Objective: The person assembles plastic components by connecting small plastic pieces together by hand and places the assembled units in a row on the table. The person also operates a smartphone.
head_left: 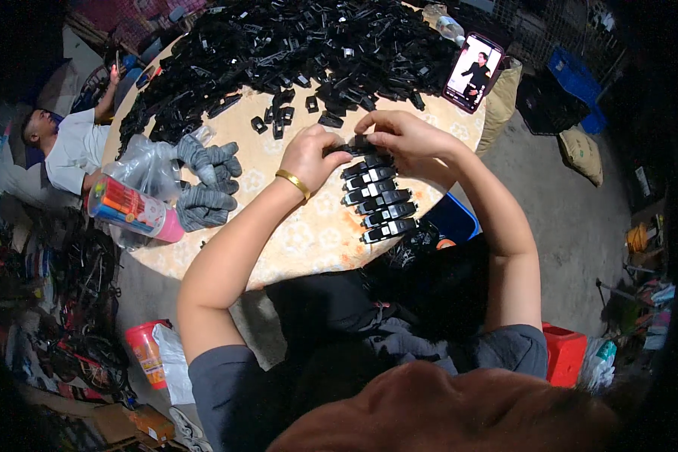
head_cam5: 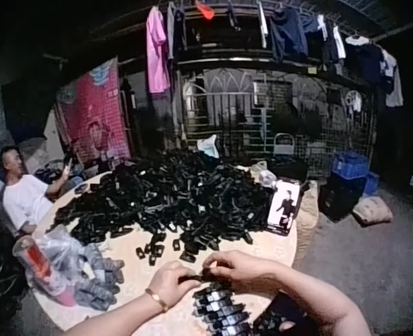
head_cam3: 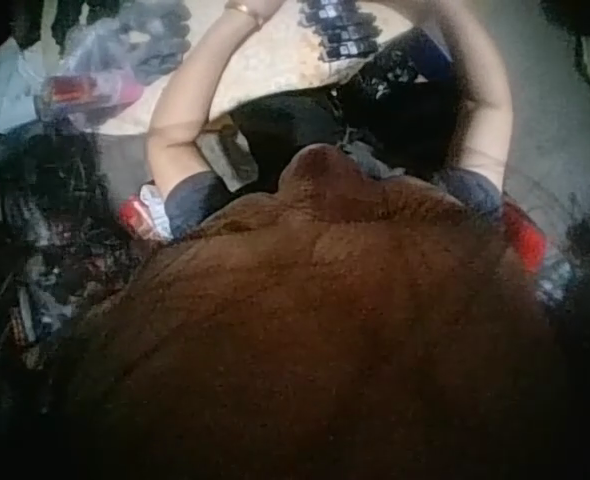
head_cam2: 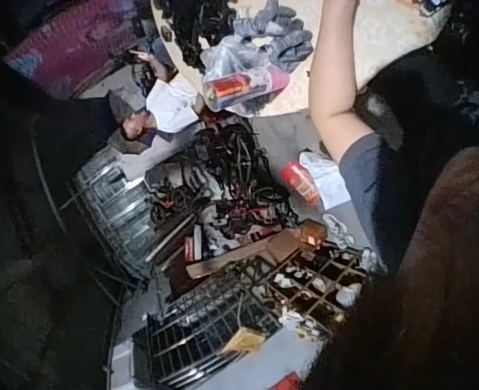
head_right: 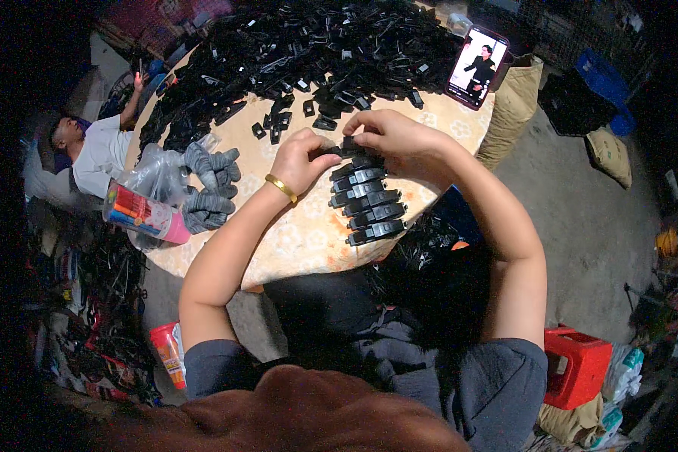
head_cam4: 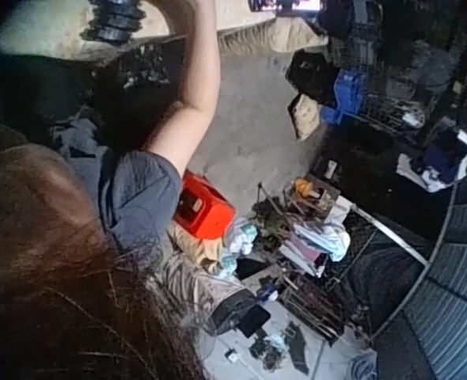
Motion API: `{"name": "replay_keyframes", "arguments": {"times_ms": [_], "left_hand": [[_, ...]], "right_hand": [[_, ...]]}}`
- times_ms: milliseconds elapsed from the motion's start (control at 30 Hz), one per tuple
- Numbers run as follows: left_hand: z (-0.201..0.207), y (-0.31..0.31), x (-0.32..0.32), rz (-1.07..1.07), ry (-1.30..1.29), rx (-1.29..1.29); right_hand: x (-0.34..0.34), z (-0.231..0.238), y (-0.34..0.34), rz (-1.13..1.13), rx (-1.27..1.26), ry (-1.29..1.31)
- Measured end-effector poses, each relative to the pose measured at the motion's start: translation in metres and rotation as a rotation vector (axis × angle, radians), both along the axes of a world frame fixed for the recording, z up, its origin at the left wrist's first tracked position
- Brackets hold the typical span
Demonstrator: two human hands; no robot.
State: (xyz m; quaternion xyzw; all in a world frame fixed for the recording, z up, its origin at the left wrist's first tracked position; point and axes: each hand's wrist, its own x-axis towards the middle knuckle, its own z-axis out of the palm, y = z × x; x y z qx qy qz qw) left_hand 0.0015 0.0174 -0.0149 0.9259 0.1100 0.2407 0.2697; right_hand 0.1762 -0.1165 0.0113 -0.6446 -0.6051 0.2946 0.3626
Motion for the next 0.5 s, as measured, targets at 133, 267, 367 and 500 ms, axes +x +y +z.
{"name": "replay_keyframes", "arguments": {"times_ms": [133, 267, 367, 500], "left_hand": [[-0.001, -0.001, 0.001, -0.005, 0.0, 0.005], [-0.001, -0.002, 0.002, 0.004, 0.011, -0.007], [-0.003, 0.0, 0.002, -0.006, -0.011, -0.031], [-0.001, -0.002, 0.003, -0.007, 0.0, -0.032]], "right_hand": [[-0.001, -0.004, -0.003, -0.057, -0.052, 0.091], [0.0, -0.01, -0.008, 0.031, 0.225, -0.205], [-0.001, -0.008, -0.01, -0.021, 0.299, -0.485], [-0.008, -0.008, -0.008, -0.036, 0.313, -0.538]]}}
